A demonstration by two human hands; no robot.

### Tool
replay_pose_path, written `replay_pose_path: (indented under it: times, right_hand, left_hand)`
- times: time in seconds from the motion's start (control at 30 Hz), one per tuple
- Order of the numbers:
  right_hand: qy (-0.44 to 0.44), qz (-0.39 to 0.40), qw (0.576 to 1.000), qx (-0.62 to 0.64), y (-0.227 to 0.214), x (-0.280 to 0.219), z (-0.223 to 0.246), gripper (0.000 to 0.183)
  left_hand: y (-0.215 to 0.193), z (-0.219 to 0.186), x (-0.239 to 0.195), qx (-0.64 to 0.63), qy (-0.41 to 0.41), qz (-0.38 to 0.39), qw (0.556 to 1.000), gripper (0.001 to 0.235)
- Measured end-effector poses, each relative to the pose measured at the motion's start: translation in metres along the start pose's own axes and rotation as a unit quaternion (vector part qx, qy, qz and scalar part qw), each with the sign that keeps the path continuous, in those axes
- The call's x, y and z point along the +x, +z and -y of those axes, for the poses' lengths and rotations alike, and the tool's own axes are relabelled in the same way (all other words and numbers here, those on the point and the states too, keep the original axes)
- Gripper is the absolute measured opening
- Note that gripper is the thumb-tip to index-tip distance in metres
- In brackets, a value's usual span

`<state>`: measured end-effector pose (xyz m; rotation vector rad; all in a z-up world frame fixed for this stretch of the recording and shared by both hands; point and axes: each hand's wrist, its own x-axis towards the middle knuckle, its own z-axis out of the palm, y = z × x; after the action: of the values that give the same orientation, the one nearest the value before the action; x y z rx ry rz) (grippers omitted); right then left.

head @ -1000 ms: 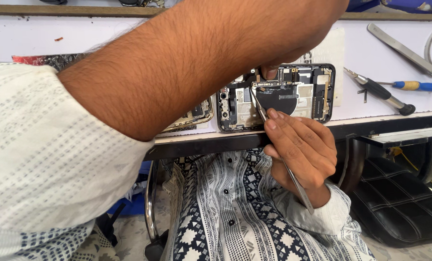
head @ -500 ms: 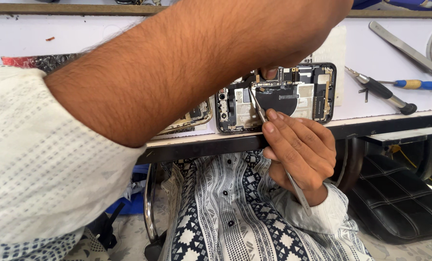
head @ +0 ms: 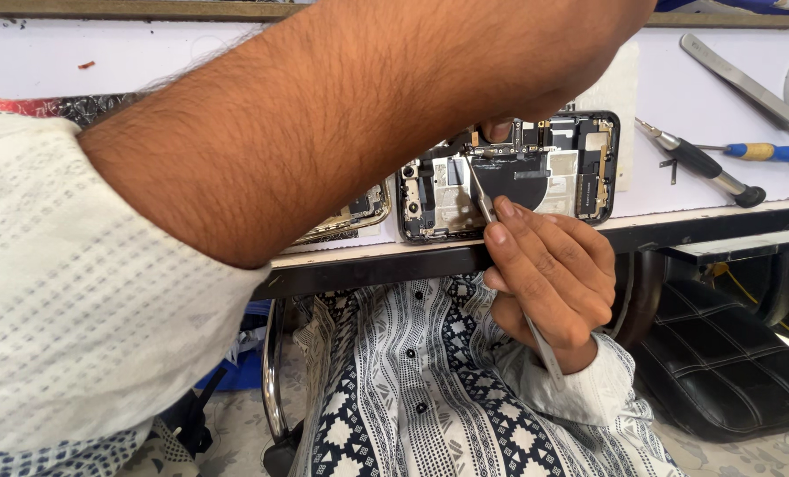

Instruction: The person uses tweezers to carefully remove small components and ribbon cables from the internal chassis of a disassembled smartphone. They lift and reposition parts within the phone's frame while working at a bench.

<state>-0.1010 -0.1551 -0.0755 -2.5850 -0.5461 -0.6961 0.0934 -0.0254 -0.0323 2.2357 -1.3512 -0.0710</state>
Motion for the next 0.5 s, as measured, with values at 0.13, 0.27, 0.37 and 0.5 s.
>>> replay_pose_path:
  times: [0.13, 0.27, 0.37, 0.5]
  right_hand:
    - [0.014, 0.001, 1.000, 0.008, 0.000, 0.002, 0.002, 0.018]
    - [0.018, 0.002, 1.000, 0.016, -0.001, 0.006, 0.002, 0.021]
    - [0.021, 0.026, 0.999, 0.030, -0.009, 0.004, 0.003, 0.022]
    - [0.048, 0.035, 0.996, 0.072, -0.021, -0.009, 0.000, 0.020]
  left_hand:
    - [-0.003, 0.003, -0.010, -0.002, -0.005, -0.003, 1.000, 0.015]
    - [-0.008, 0.005, -0.021, -0.002, -0.007, -0.004, 1.000, 0.015]
    - [-0.010, 0.006, -0.028, -0.006, -0.008, -0.005, 1.000, 0.015]
    - [-0.010, 0.006, -0.031, -0.009, -0.007, -0.007, 1.000, 0.015]
